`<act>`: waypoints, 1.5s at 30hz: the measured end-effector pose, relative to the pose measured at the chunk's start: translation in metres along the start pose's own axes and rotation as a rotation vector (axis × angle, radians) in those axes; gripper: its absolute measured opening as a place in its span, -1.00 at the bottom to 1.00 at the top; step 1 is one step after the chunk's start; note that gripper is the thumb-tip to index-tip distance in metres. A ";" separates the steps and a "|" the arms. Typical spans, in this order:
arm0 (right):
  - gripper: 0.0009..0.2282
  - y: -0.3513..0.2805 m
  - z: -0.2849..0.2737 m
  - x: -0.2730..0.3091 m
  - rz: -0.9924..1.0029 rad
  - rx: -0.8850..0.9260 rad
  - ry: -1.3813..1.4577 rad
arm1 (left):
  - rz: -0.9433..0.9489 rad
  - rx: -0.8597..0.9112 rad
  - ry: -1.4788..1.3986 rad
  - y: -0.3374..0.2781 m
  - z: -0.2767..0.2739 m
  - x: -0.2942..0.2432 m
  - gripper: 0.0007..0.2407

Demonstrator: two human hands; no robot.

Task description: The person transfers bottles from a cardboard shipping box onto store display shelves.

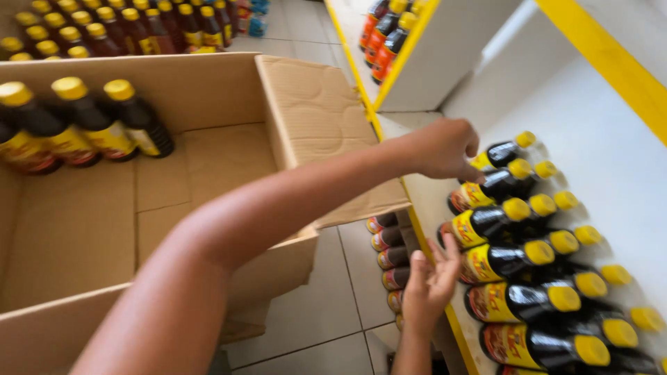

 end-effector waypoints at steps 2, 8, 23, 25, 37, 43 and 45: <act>-0.47 0.002 0.009 0.025 -0.132 0.060 0.000 | 0.024 -0.083 -0.016 -0.045 -0.044 -0.004 -0.57; -0.53 0.012 0.065 0.125 -0.216 0.231 0.022 | -0.132 -0.082 -0.038 -0.238 -0.151 -0.007 -0.60; -0.48 0.088 0.397 0.153 -0.052 1.089 -0.501 | -1.050 -0.104 -0.157 -0.536 -0.112 0.259 -0.35; -0.42 0.097 0.437 0.133 0.014 1.106 -0.574 | -1.073 -0.175 -0.212 -0.537 -0.101 0.279 -0.26; -0.24 0.130 0.578 -0.053 0.036 0.948 -0.703 | -0.992 -0.400 -0.318 -0.516 -0.074 0.316 -0.34; -0.40 0.120 0.585 -0.017 0.095 0.899 -0.576 | -1.021 -0.397 -0.396 -0.520 -0.092 0.298 -0.36; -0.39 0.124 0.584 -0.028 0.043 0.865 -0.564 | -1.005 -0.398 -0.383 -0.522 -0.088 0.310 -0.40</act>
Point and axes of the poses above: each hand's wrist, its own y-axis towards the middle knuckle, its own z-axis out of the palm, x = y × z, the point moved 2 cm from there along y, towards the middle knuckle, and after that the axes turned 14 degrees about x, right-handed, at the moved point
